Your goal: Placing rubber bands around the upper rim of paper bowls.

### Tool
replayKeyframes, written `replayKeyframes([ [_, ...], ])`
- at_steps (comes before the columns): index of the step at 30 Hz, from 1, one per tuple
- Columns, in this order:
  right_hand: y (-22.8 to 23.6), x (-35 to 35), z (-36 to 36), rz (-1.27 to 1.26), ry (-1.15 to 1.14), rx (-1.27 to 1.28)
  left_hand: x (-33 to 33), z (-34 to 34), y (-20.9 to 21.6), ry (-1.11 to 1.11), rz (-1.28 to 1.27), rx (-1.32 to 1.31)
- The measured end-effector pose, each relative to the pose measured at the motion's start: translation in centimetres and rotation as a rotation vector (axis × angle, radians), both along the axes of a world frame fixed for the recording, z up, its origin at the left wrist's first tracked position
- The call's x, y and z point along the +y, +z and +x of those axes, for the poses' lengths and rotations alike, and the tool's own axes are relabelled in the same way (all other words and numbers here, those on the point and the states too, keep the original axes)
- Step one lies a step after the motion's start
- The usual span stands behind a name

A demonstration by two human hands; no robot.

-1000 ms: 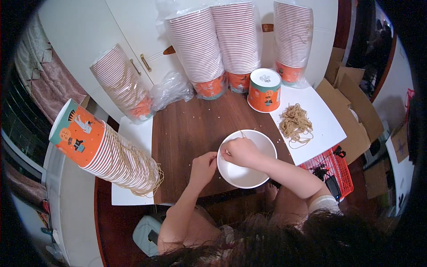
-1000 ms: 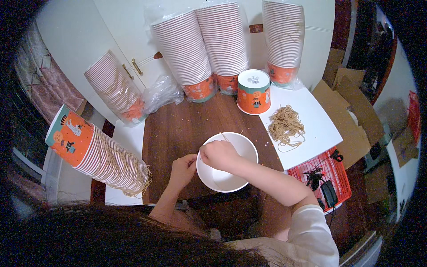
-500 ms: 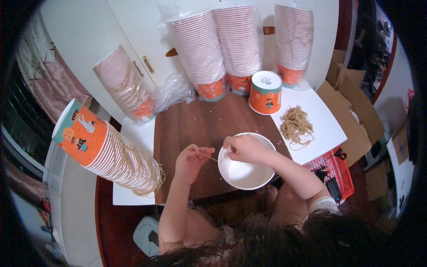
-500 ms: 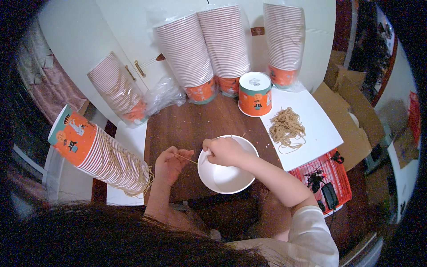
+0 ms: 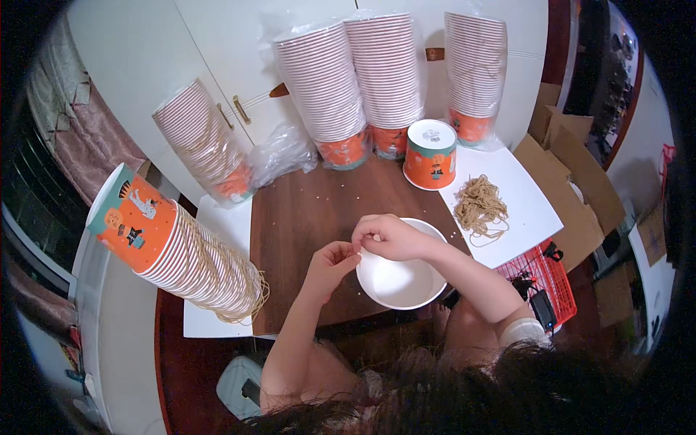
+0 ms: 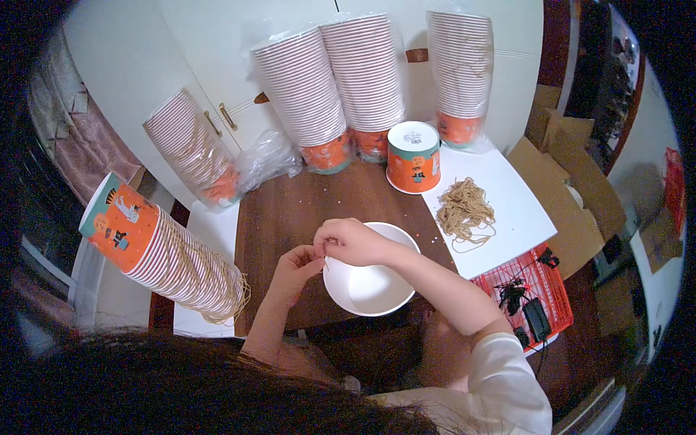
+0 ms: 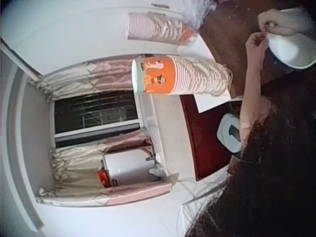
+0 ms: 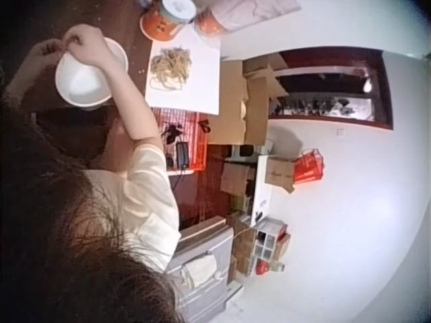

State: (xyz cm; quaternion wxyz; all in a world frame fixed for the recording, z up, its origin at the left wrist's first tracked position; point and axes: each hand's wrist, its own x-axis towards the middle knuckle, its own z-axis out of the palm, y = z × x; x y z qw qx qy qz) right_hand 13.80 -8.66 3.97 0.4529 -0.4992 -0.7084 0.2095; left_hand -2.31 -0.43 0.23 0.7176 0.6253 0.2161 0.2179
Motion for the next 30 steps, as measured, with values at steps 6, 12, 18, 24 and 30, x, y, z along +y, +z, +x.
replayKeyframes([
  [6,-0.4,-0.3,0.5,0.03,-0.092,-0.233,0.0,0.2,-0.1,-0.003,0.158,0.098],
  [12,-0.9,-0.8,0.1,-0.07,-0.091,-0.434,0.3,0.0,-0.4,-0.037,0.029,-0.028],
  [18,-1.5,-0.6,-0.2,0.055,-0.238,-0.476,0.9,0.1,-0.9,-0.04,0.043,-0.025],
  [24,-0.3,-1.9,-1.6,0.143,-0.379,-0.537,1.0,-0.2,-0.9,0.047,-0.092,0.044],
  [30,-0.7,-1.7,-4.3,0.044,-0.254,-0.656,0.9,-1.0,-1.0,0.053,-0.13,0.004],
])
